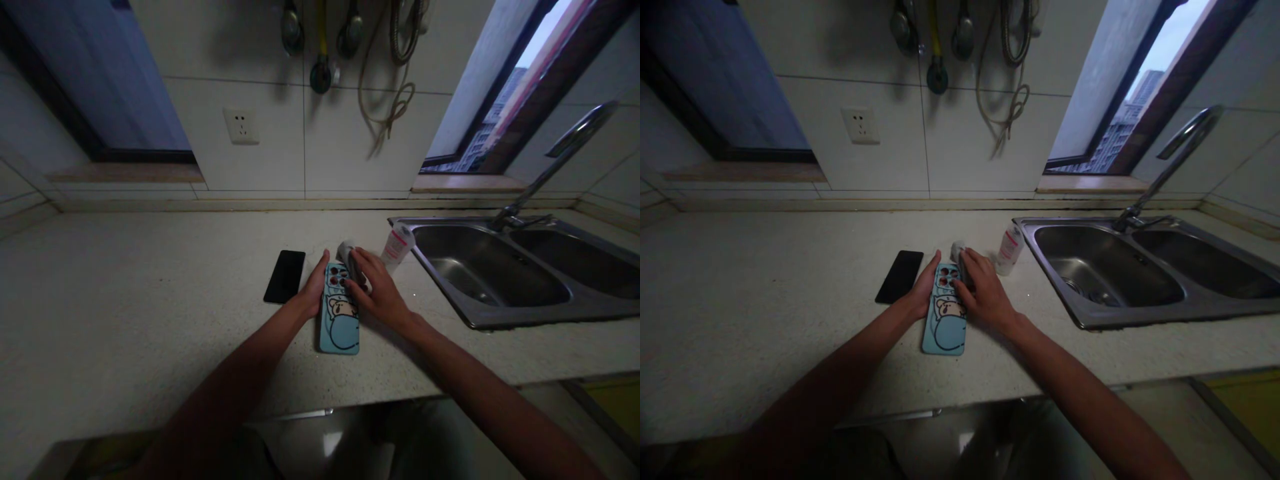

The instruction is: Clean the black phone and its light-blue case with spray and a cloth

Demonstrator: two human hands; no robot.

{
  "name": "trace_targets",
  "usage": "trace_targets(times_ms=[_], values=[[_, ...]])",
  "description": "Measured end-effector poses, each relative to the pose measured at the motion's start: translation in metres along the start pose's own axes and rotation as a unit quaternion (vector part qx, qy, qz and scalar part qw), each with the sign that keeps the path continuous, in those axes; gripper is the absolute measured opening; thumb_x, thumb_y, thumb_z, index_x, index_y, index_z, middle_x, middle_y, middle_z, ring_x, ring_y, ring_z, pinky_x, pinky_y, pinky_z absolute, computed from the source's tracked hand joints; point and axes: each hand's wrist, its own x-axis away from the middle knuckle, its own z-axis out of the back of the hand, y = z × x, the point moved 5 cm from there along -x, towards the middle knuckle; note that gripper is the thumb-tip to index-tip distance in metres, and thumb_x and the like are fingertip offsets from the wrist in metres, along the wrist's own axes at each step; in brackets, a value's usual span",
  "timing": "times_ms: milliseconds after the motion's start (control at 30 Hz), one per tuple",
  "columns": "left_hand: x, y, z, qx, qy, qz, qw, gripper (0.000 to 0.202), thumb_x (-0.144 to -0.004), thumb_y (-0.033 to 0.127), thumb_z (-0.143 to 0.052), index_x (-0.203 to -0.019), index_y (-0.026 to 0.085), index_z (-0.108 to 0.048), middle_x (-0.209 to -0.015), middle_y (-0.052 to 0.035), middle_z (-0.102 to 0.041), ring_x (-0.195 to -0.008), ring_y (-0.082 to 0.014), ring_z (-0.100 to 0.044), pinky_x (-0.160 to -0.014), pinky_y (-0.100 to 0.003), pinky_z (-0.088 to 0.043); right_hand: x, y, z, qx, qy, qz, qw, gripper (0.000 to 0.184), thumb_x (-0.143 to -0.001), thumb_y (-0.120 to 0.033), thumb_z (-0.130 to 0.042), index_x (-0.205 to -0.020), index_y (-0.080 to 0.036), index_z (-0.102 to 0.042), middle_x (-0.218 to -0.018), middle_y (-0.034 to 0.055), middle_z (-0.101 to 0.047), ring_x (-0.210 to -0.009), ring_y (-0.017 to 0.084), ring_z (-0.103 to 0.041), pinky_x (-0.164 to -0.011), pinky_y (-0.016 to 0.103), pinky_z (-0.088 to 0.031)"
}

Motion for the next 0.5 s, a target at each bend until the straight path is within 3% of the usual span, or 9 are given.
trace_targets(times_ms=[133,300,500], values=[[0.002,0.001,0.001,-0.005,0.009,-0.013,1.0,0.057,-0.096,0.061,-0.042,-0.07,0.015,-0.064,-0.049,-0.006,-0.06,-0.057,-0.0217,-0.067,-0.062,-0.031,-0.055,0.001,-0.008,-0.006,-0.019,-0.039,0.031,0.999,0.063,-0.095,-0.032,-0.054,-0.154,-0.025,-0.031,-0.146,0.0173,-0.047,-0.133,0.035,-0.047,-0.107,0.06,-0.043],[0.0,0.001,0.005,-0.012,0.016,-0.024,1.0,0.064,-0.092,0.068,-0.041,-0.082,0.012,-0.069,-0.072,-0.0126,-0.071,-0.069,-0.0231,-0.071,-0.07,-0.033,-0.056,0.0,-0.018,-0.009,-0.053,-0.078,0.075,0.993,0.052,-0.097,-0.03,-0.05,-0.148,-0.022,-0.041,-0.137,0.017,-0.056,-0.127,0.031,-0.051,-0.106,0.056,-0.045],[-0.003,0.001,0.002,-0.026,0.003,-0.052,0.998,0.072,-0.091,0.072,-0.035,-0.1,0.01,-0.07,-0.082,-0.0131,-0.074,-0.081,-0.0254,-0.072,-0.077,-0.034,-0.056,-0.001,-0.026,-0.005,-0.101,-0.082,0.121,0.984,0.051,-0.096,-0.028,-0.053,-0.145,-0.021,-0.043,-0.136,0.0169,-0.057,-0.128,0.028,-0.052,-0.106,0.052,-0.046]])
